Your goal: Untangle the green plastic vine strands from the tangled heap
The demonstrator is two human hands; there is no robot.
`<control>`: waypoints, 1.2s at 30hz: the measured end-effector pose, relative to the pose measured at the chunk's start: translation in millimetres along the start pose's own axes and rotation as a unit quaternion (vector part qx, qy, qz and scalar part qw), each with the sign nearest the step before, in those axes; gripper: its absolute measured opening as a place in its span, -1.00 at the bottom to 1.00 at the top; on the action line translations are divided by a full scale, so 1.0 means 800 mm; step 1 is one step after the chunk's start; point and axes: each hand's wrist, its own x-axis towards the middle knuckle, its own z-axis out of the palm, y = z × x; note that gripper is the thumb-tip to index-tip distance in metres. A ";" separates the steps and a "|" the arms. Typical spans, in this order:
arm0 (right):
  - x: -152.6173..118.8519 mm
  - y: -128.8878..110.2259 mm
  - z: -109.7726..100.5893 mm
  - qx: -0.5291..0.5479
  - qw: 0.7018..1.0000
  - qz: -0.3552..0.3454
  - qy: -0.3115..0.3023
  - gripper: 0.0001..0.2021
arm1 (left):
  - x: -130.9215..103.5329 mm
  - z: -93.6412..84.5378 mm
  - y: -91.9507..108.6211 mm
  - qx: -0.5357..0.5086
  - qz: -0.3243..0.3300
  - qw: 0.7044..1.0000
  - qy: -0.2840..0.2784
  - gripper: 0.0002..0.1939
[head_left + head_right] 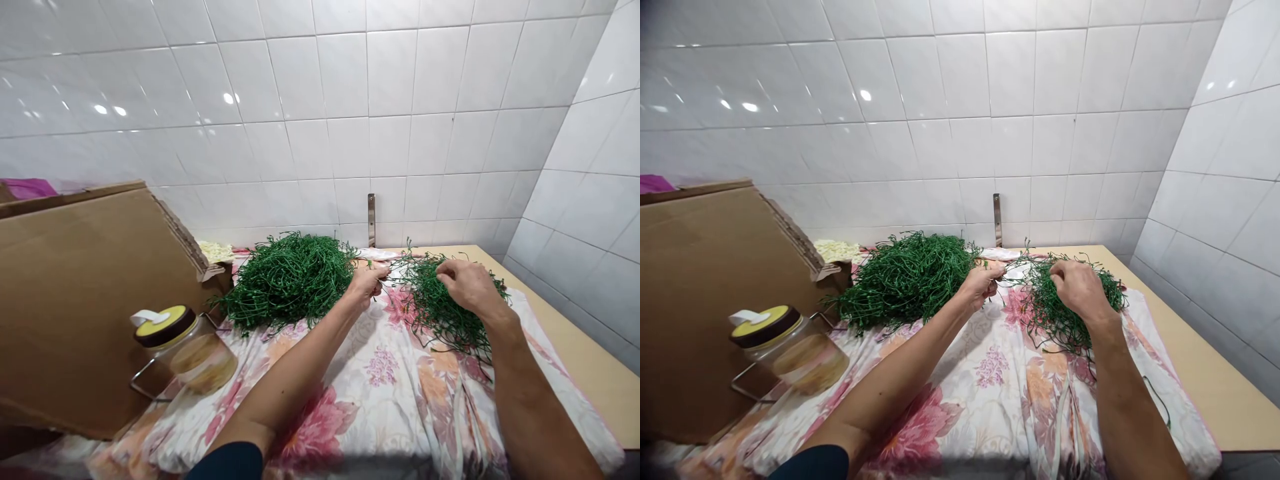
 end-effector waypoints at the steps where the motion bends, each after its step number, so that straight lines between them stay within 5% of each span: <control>1: -0.001 -0.002 0.002 -0.030 1.000 0.000 -0.006 -0.90 | -0.001 0.001 0.000 -0.005 -0.006 1.000 -0.003 -0.69; 5: -0.007 -0.036 0.011 0.065 0.995 -0.059 0.046 -0.83 | -0.006 0.006 0.000 -0.019 -0.016 1.000 -0.011 -0.72; 9: -0.010 -0.068 0.040 0.201 0.965 -0.170 -0.004 -0.80 | -0.011 0.009 -0.002 -0.030 -0.002 0.999 -0.024 -0.68; 14: -0.006 -0.058 0.076 0.177 0.978 -0.109 0.024 -0.81 | -0.015 0.011 -0.003 -0.022 0.012 0.999 -0.042 -0.70; 26: -0.007 -0.055 0.092 0.230 0.972 -0.054 0.013 -0.71 | -0.024 0.009 0.013 0.004 0.001 0.997 -0.079 -0.67; 36: -0.008 -0.056 0.092 0.184 0.978 -0.094 -0.002 -0.83 | -0.024 0.008 0.013 0.080 0.134 0.987 -0.046 -0.60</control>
